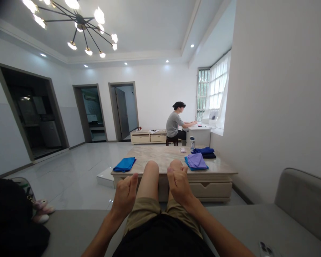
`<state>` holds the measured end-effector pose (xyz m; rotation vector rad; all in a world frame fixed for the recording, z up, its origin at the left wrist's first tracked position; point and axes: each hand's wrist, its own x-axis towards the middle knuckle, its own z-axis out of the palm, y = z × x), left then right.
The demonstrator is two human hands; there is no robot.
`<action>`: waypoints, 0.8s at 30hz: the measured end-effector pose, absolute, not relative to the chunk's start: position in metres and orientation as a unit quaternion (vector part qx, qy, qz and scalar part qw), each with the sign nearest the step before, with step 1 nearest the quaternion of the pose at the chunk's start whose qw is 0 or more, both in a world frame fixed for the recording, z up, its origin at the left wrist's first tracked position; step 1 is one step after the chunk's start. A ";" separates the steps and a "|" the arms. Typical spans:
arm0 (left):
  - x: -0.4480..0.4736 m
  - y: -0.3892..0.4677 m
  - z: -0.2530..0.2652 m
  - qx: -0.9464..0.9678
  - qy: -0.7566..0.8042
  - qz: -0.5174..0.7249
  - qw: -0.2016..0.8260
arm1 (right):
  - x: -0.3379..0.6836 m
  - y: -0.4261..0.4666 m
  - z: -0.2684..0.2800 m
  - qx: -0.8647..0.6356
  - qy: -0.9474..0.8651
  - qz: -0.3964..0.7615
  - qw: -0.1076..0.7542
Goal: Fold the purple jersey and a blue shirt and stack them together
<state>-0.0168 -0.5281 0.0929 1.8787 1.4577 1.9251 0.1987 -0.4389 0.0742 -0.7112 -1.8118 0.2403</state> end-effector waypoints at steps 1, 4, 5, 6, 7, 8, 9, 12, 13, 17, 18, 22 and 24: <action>-0.015 -0.528 0.092 0.598 0.467 0.647 0.078 | 0.198 -0.440 0.075 -0.292 -0.744 0.132 0.586; -0.013 -0.528 0.093 0.531 0.433 0.700 0.202 | 0.196 -0.444 0.082 -0.272 -0.630 0.286 0.669; -0.013 -0.529 0.095 0.506 0.416 0.713 0.250 | 0.196 -0.445 0.085 -0.266 -0.580 0.351 0.686; -0.014 -0.530 0.097 0.482 0.397 0.722 0.299 | 0.196 -0.445 0.088 -0.260 -0.527 0.414 0.695; -0.014 -0.531 0.100 0.458 0.379 0.727 0.344 | 0.196 -0.445 0.091 -0.257 -0.476 0.471 0.697; -0.015 -0.532 0.103 0.436 0.363 0.728 0.384 | 0.197 -0.444 0.094 -0.255 -0.431 0.520 0.692; -0.015 -0.533 0.105 0.413 0.351 0.729 0.417 | 0.198 -0.443 0.096 -0.256 -0.392 0.561 0.683; -0.016 -0.530 0.108 0.332 0.337 0.734 0.488 | 0.200 -0.439 0.100 -0.265 -0.293 0.650 0.649; -0.016 -0.528 0.107 0.301 0.335 0.735 0.507 | 0.200 -0.437 0.100 -0.267 -0.263 0.668 0.643; -0.020 -0.513 0.091 0.177 0.347 0.730 0.561 | 0.203 -0.425 0.088 -0.280 -0.163 0.697 0.639; -0.022 -0.508 0.084 0.149 0.357 0.726 0.568 | 0.205 -0.420 0.081 -0.287 -0.145 0.698 0.640; -0.036 -0.486 0.048 0.056 0.426 0.703 0.567 | 0.211 -0.398 0.039 -0.334 -0.096 0.683 0.642; -0.045 -0.473 0.025 0.036 0.474 0.690 0.546 | 0.215 -0.388 0.018 -0.366 -0.086 0.668 0.642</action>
